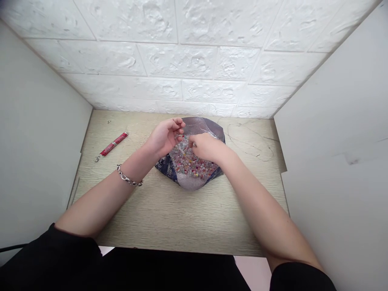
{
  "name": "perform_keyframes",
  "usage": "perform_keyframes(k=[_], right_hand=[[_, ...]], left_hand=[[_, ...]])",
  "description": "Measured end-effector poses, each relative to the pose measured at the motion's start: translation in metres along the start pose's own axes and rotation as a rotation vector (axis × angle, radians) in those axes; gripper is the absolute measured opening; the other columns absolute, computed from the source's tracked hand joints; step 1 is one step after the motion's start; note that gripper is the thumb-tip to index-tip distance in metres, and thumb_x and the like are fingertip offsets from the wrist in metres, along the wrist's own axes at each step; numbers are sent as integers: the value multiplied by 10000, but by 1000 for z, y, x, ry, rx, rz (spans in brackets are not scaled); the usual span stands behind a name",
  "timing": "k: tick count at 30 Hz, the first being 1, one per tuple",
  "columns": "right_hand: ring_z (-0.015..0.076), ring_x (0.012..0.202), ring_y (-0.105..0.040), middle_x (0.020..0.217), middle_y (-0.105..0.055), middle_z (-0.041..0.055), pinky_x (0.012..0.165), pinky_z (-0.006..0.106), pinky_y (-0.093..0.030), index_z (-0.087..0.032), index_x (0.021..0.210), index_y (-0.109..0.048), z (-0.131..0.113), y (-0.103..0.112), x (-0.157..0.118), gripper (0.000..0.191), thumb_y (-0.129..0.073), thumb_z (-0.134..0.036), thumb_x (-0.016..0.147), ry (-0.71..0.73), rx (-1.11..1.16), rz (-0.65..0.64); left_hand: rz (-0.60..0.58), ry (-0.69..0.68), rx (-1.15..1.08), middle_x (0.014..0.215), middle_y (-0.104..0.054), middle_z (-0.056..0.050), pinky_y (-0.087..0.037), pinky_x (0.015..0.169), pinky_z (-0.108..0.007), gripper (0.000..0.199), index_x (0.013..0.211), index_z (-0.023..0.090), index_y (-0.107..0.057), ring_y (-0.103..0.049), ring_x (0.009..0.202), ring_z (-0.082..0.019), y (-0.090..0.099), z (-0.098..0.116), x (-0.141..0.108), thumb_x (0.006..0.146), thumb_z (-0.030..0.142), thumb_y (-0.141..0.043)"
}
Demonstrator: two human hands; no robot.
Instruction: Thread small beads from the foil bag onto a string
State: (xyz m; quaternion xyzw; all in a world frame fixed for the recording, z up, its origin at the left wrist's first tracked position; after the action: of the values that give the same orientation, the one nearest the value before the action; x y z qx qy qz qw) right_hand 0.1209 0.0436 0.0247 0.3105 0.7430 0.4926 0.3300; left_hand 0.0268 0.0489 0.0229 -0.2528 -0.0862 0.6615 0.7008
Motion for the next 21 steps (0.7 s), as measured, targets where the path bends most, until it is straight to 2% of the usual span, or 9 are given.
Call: perform_keyframes(k=[3,7,10,15,18,21], right_hand=[[160,791,-551,906,-627,46,649,230,-376,-215,941,-608,1,-5,3,360,-392,-80,689,24,23,-25],[145,736,-561,839,-642,25,650,221,-381,-217,836,-643,4,-12,4,377,-384,-19,648,11,47,-102],[147,746,-562,826,-643,24,670,222,-385,-212,803,-647,6,-11,5,363,-394,-8,641,-10,41,-87],[151,796,-556,922,-644,27,685,227,-387,-225,921,-650,3,-13,6,394,-387,-38,694,22,36,-73],[148,756,-555,887,-648,24,670,233,-381,-230,922,-649,0,-13,6,362,-397,-72,716,52,33,-74],[148,704,-548,818,-644,37,628,233,-375,-210,896,-652,-1,-14,4,305,-425,-104,722,13,29,-90]], left_hand=[[-5,-3,-10,652,-482,23,-297,437,-176,158,662,143,-492,-401,510,-37,0,0,0,546,54,-432],[-2,-23,-23,647,-481,24,-289,429,-172,151,651,144,-489,-400,507,-35,0,1,1,548,53,-428],[5,-30,-39,636,-476,25,-269,409,-168,153,639,143,-482,-395,493,-31,0,2,1,540,46,-419],[-37,-35,-60,611,-464,29,-221,365,-163,189,612,140,-458,-387,441,-21,-2,3,0,491,15,-384],[-41,-31,-40,600,-462,29,-191,341,-162,188,600,139,-453,-382,409,-17,-3,3,-2,480,16,-375],[-43,-20,-32,586,-460,29,-199,335,-163,182,591,141,-450,-385,397,-20,-3,1,-2,478,22,-371]])
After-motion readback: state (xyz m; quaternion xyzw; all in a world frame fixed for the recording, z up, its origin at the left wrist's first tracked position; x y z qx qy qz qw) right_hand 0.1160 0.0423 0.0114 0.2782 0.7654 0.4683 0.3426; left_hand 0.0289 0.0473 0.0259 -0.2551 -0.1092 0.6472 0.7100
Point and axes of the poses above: each hand's wrist, its own x-axis towards the middle knuckle, its own y-axis out of the back of the hand, z = x × y, the point moved 7 cm from there along x, towards the middle knuckle
